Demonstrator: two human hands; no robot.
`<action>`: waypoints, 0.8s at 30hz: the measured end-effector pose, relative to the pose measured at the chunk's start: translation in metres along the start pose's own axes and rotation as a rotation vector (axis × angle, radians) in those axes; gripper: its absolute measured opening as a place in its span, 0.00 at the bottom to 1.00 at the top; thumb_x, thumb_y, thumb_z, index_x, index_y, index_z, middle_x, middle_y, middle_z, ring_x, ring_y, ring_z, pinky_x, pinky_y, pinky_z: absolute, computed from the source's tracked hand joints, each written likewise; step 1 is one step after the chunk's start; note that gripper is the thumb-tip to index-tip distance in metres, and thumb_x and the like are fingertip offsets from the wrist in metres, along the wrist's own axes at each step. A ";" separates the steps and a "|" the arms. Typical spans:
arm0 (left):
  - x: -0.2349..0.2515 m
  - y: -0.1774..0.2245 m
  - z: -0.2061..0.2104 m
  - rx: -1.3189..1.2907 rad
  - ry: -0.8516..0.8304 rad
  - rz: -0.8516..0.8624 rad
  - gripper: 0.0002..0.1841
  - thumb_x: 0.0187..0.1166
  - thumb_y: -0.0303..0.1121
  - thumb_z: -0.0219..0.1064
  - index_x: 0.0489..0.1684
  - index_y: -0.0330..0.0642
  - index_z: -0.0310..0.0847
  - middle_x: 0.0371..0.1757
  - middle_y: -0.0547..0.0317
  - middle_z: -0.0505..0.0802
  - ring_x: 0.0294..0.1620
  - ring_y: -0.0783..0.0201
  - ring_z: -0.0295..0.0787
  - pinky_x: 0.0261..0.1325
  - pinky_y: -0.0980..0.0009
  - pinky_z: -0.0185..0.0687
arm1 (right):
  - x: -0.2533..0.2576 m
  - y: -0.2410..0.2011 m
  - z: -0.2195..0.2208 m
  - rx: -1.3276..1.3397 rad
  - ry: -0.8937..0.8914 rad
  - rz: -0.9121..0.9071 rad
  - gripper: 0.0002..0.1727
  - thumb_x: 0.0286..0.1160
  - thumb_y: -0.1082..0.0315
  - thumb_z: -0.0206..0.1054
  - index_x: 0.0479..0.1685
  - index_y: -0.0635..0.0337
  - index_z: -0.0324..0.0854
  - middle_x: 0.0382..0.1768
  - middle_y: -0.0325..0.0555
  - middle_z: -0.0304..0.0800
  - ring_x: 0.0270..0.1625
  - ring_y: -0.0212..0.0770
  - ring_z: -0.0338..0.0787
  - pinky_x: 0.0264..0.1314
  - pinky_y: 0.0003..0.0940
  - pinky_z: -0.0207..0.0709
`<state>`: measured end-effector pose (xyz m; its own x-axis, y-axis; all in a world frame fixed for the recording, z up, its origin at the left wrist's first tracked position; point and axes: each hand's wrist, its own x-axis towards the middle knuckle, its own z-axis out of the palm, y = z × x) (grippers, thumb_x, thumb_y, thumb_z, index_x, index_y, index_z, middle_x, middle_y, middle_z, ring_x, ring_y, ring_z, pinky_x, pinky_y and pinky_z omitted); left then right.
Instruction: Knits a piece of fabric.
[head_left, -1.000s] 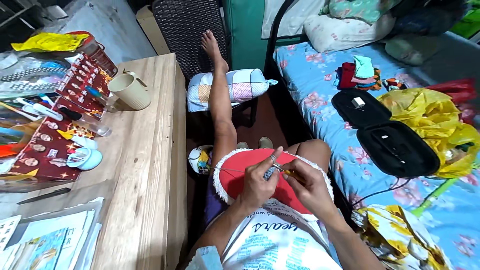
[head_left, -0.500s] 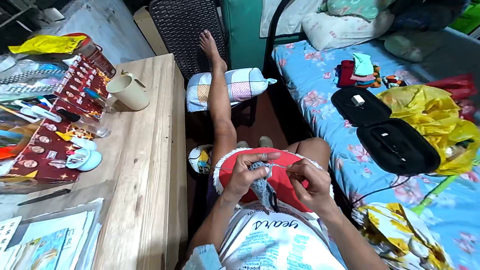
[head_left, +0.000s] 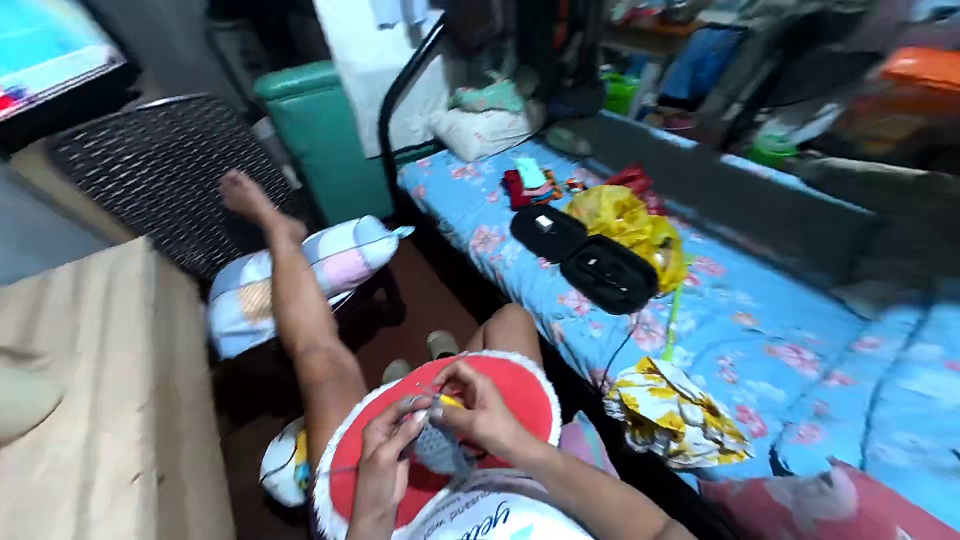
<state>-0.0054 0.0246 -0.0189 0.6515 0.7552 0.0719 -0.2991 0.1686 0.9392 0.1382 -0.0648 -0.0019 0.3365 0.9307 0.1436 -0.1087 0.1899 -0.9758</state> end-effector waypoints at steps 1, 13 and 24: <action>0.001 0.000 -0.003 0.036 -0.016 0.006 0.08 0.73 0.33 0.69 0.40 0.48 0.95 0.44 0.64 0.98 0.44 0.73 0.93 0.48 0.75 0.89 | -0.001 0.004 -0.003 -0.062 -0.020 -0.045 0.17 0.71 0.77 0.67 0.58 0.73 0.78 0.44 0.49 0.87 0.41 0.32 0.87 0.46 0.30 0.84; 0.001 0.051 -0.048 0.372 -0.287 0.109 0.22 0.91 0.42 0.53 0.26 0.55 0.90 0.31 0.75 0.95 0.40 0.76 0.92 0.57 0.72 0.87 | 0.000 0.015 -0.028 -0.646 0.015 -0.392 0.09 0.71 0.77 0.65 0.47 0.66 0.86 0.37 0.52 0.91 0.35 0.45 0.91 0.35 0.45 0.84; 0.009 0.020 -0.031 0.413 -0.216 0.233 0.30 0.85 0.37 0.60 0.88 0.40 0.64 0.62 0.57 0.89 0.46 0.72 0.88 0.43 0.73 0.86 | -0.005 0.014 -0.006 0.078 -0.012 -0.138 0.19 0.66 0.79 0.69 0.57 0.60 0.89 0.46 0.36 0.95 0.41 0.26 0.91 0.44 0.25 0.87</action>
<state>-0.0270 0.0540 -0.0102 0.7426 0.5875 0.3216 -0.1817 -0.2855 0.9410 0.1407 -0.0682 -0.0171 0.3418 0.8977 0.2781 -0.1346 0.3396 -0.9309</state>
